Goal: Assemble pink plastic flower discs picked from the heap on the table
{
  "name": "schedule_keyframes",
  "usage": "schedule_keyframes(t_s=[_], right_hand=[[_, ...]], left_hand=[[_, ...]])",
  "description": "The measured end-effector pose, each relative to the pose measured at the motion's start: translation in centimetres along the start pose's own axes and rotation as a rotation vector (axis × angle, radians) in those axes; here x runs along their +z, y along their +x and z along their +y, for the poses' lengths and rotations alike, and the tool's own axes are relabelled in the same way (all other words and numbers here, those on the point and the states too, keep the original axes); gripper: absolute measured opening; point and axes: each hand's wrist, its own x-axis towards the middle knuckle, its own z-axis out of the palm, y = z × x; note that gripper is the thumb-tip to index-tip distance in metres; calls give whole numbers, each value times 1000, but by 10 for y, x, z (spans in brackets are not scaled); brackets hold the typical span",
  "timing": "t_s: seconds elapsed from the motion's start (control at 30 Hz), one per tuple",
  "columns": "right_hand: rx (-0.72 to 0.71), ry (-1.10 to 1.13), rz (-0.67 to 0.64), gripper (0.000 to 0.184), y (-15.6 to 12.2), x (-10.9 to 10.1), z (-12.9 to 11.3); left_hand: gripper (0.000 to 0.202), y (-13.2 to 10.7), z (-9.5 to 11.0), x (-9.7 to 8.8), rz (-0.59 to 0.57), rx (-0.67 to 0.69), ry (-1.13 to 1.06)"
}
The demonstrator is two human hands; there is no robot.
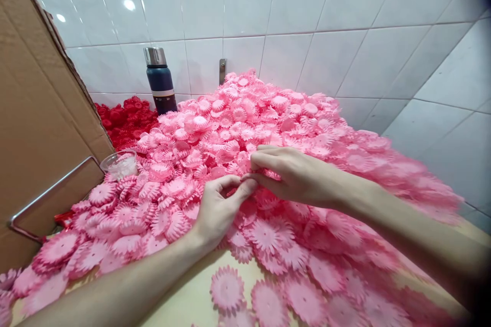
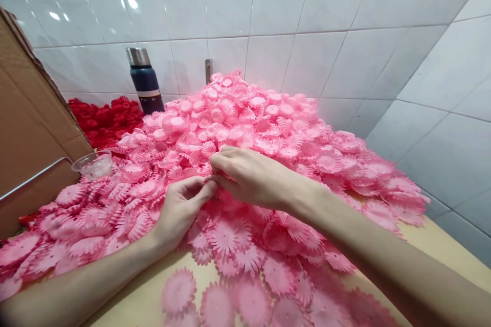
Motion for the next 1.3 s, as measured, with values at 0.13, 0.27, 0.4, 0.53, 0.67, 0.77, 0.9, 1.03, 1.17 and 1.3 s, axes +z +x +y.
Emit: schedule_keyframes(t_s=[0.13,0.27,0.4,0.53,0.67,0.77,0.9,1.03,1.17,1.3], right_hand=[[129,170,43,29,2,-4,1],[414,147,305,31,-1,-22,18],[710,74,799,26,-8,-61,30],[691,90,782,19,-10,-77,17],[575,266,520,26,-8,-71,7],[572,352,398,25,-7,-65,6],[487,473,307,23,-4,-54,12],[396,546,210,24,-2,-37,21],[408,495,138,35,-2,-23,24],[371,498,133,30,0,-17,15]], left_hand=[[24,-4,4,2,-42,25,42],[29,-12,9,2,-93,11,55],[23,-10,5,3,-67,50,40],[10,-3,-1,3,33,65,-65],[11,-2,1,2,84,25,-107],[22,-3,4,0,90,-13,-105],[20,0,2,-1,104,-18,-67],[27,3,-1,-1,180,3,-43],[32,2,-1,-1,162,-16,-40],[25,2,-2,-1,125,6,-44]])
